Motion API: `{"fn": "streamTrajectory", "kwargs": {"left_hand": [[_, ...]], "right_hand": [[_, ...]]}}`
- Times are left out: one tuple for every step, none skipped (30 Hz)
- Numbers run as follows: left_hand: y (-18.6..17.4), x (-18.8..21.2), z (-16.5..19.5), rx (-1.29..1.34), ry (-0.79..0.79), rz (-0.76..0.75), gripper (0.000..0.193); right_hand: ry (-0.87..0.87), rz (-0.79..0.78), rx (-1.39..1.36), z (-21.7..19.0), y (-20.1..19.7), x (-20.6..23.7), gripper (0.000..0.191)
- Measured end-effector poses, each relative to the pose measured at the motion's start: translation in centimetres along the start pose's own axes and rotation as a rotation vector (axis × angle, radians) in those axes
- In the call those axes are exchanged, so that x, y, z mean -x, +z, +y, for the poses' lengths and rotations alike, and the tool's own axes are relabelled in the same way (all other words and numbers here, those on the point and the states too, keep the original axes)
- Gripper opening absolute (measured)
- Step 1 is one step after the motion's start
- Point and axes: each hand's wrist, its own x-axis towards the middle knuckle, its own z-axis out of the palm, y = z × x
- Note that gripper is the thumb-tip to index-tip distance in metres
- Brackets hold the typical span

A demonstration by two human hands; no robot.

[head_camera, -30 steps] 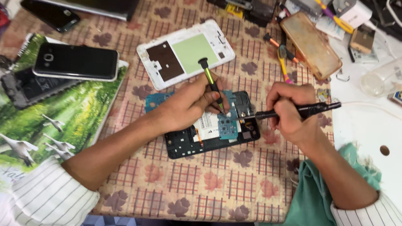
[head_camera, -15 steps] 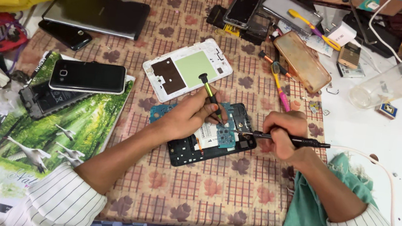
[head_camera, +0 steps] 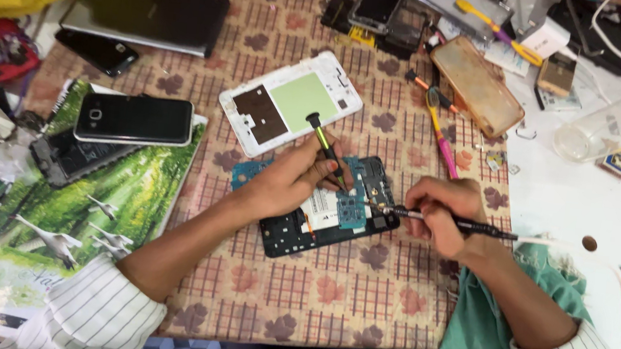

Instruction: The person uses a soldering iron and a screwdriver to work on a smartphone motherboard. They hold the board steady with one hand while applying the soldering iron to specific points on the circuit board.

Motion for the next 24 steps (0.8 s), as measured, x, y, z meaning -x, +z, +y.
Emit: {"fn": "streamTrajectory", "kwargs": {"left_hand": [[0.1, 0.1, -0.1, 0.000, 0.000, 0.003, 0.014], [0.0, 0.1, -0.1, -0.001, 0.003, 0.007, 0.014], [0.0, 0.1, -0.1, -0.003, 0.009, 0.010, 0.014], [-0.2, 0.0, -0.1, -0.006, 0.011, 0.004, 0.014], [-0.2, 0.0, -0.1, -0.007, 0.014, 0.001, 0.014], [-0.1, 0.0, -0.2, -0.009, 0.015, -0.001, 0.013], [-0.1, -0.1, -0.2, -0.006, 0.015, 0.002, 0.014], [0.0, -0.1, -0.3, -0.004, 0.014, 0.007, 0.014], [0.0, -0.1, -0.3, -0.004, 0.011, 0.013, 0.014], [0.1, -0.1, -0.3, -0.008, 0.006, 0.016, 0.013], [0.1, -0.2, -0.3, -0.014, 0.001, 0.018, 0.013], [0.0, -0.2, -0.2, -0.019, -0.003, 0.018, 0.012], [0.1, -0.2, -0.1, -0.022, -0.005, 0.018, 0.013], [0.0, -0.2, 0.0, -0.026, -0.006, 0.016, 0.013], [0.0, -0.2, 0.1, -0.030, -0.007, 0.013, 0.014], [0.0, -0.2, 0.3, -0.046, -0.023, 0.012, 0.014], [0.0, -0.1, 0.4, -0.062, -0.039, 0.011, 0.014], [0.0, -0.1, 0.5, -0.079, -0.054, 0.010, 0.015], [0.0, -0.1, 0.7, -0.079, -0.053, 0.011, 0.014], [0.0, -0.1, 0.7, -0.079, -0.053, 0.011, 0.014], [0.0, -0.1, 0.8, -0.077, -0.053, 0.012, 0.014], [0.0, -0.1, 0.8, -0.079, -0.051, 0.010, 0.014], [-0.1, -0.1, 0.8, -0.078, -0.051, 0.009, 0.013], [-0.1, -0.1, 0.7, -0.078, -0.052, 0.009, 0.013]], "right_hand": [[0.007, -0.005, -0.024, 0.1, -0.1, 0.1, 0.023], [0.012, -0.009, -0.045, 0.2, -0.2, 0.1, 0.022], [0.014, -0.011, -0.064, 0.3, -0.3, 0.1, 0.022], [0.010, 0.000, -0.066, 0.4, -0.3, 0.1, 0.022], [0.005, 0.009, -0.069, 0.5, -0.2, 0.1, 0.022], [0.000, 0.016, -0.074, 0.6, -0.1, 0.1, 0.022], [-0.037, 0.025, -0.027, 0.6, -0.1, 0.2, 0.021], [-0.077, 0.033, 0.017, 0.6, 0.0, 0.3, 0.020], [-0.117, 0.041, 0.059, 0.6, 0.1, 0.4, 0.020], [-0.138, 0.046, 0.079, 0.6, 0.2, 0.4, 0.020], [-0.158, 0.053, 0.099, 0.5, 0.2, 0.5, 0.020], [-0.179, 0.062, 0.120, 0.5, 0.3, 0.5, 0.020], [-0.186, 0.065, 0.122, 0.4, 0.3, 0.6, 0.020], [-0.194, 0.070, 0.125, 0.3, 0.4, 0.6, 0.021], [-0.201, 0.076, 0.128, 0.3, 0.5, 0.6, 0.021], [-0.209, 0.091, 0.119, 0.2, 0.6, 0.6, 0.021], [-0.218, 0.106, 0.111, 0.2, 0.7, 0.5, 0.021], [-0.227, 0.122, 0.102, 0.2, 0.9, 0.4, 0.022], [-0.226, 0.130, 0.095, 0.2, 1.0, 0.4, 0.022], [-0.225, 0.138, 0.088, 0.2, 1.1, 0.4, 0.022], [-0.223, 0.145, 0.082, 0.1, 1.1, 0.5, 0.022], [-0.211, 0.143, 0.069, 0.1, 1.1, 0.5, 0.022], [-0.198, 0.139, 0.055, 0.1, 1.1, 0.4, 0.023], [-0.184, 0.132, 0.041, 0.1, 1.1, 0.4, 0.023]]}}
